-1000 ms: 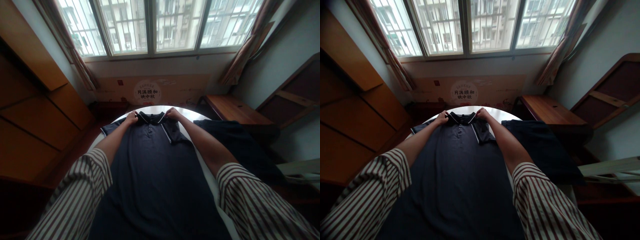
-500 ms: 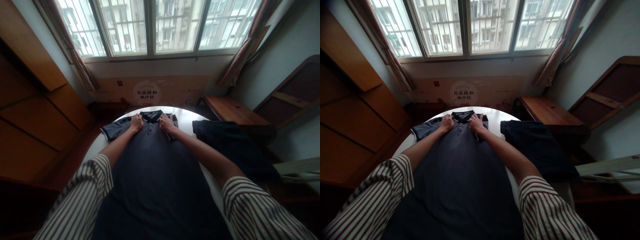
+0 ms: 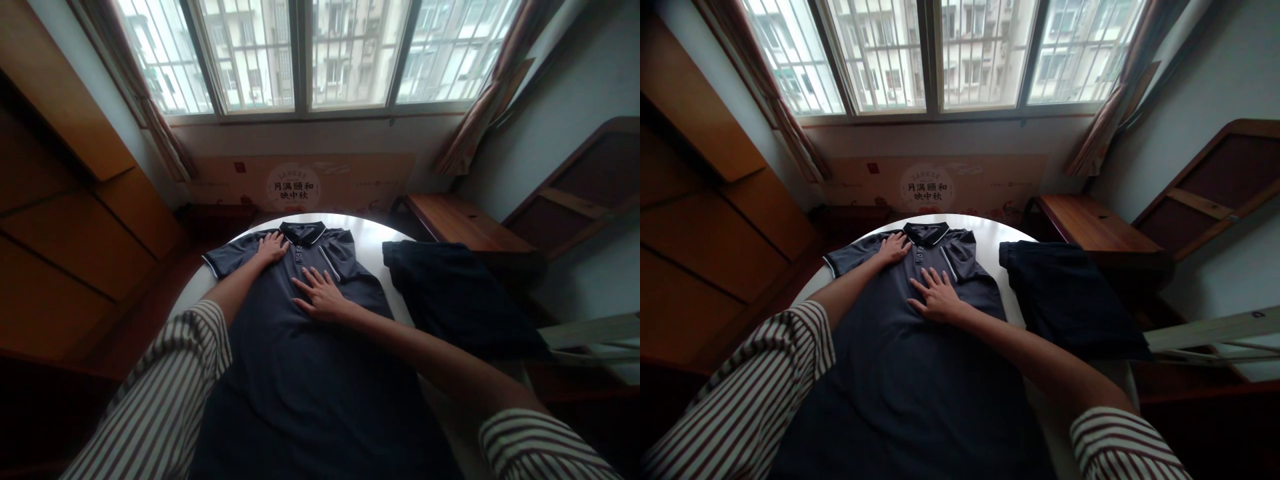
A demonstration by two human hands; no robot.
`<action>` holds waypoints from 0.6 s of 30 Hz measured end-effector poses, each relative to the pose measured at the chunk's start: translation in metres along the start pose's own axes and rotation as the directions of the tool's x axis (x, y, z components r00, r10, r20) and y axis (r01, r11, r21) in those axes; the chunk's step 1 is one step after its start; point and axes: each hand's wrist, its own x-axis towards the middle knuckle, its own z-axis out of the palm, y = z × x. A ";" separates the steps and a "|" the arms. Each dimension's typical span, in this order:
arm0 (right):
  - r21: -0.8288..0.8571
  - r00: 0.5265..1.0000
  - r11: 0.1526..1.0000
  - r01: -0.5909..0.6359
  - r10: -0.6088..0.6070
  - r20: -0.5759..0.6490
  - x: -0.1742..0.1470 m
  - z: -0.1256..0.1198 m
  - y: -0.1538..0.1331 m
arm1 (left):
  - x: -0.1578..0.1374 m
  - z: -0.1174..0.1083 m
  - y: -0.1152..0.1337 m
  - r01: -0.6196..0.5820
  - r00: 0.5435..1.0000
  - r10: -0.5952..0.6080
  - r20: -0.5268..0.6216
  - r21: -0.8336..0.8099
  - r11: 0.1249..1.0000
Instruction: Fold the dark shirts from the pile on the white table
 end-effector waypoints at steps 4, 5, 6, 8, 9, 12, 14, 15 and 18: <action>0.023 0.996 0.997 0.079 -0.077 -0.044 -0.020 -0.009 -0.029 | -0.018 -0.008 -0.002 0.043 0.995 -0.041 -0.092 0.012 0.999; 0.017 0.982 0.983 0.181 -0.180 -0.065 -0.029 -0.009 -0.041 | -0.022 -0.010 -0.005 0.055 0.993 -0.054 -0.102 0.014 0.998; 0.008 0.949 0.952 0.306 -0.305 -0.079 -0.040 -0.009 -0.056 | -0.026 -0.012 -0.010 0.067 0.993 -0.065 -0.097 0.015 0.998; -0.010 0.836 0.839 0.544 -0.542 -0.082 -0.062 -0.007 -0.085 | -0.033 -0.015 -0.022 0.096 0.994 -0.095 -0.054 0.014 0.995; -0.011 0.777 0.780 0.626 -0.625 -0.077 -0.074 -0.005 -0.099 | -0.035 -0.016 -0.029 0.116 0.993 -0.115 -0.021 0.010 0.993; 0.008 0.689 0.691 0.723 -0.721 -0.069 -0.102 0.004 -0.128 | -0.038 -0.017 -0.050 0.181 0.982 -0.181 0.056 -0.010 0.983; 0.007 0.674 0.675 0.737 -0.736 -0.060 -0.116 0.014 -0.138 | -0.036 -0.019 -0.060 0.215 0.975 -0.214 0.063 -0.014 0.977; -0.010 0.664 0.666 0.746 -0.745 -0.060 -0.122 0.019 -0.140 | -0.035 -0.020 -0.063 0.223 0.973 -0.222 0.060 -0.012 0.975; -0.118 0.612 0.616 0.778 -0.787 -0.073 -0.134 0.033 -0.143 | -0.034 -0.024 -0.064 0.233 0.971 -0.232 0.054 -0.006 0.973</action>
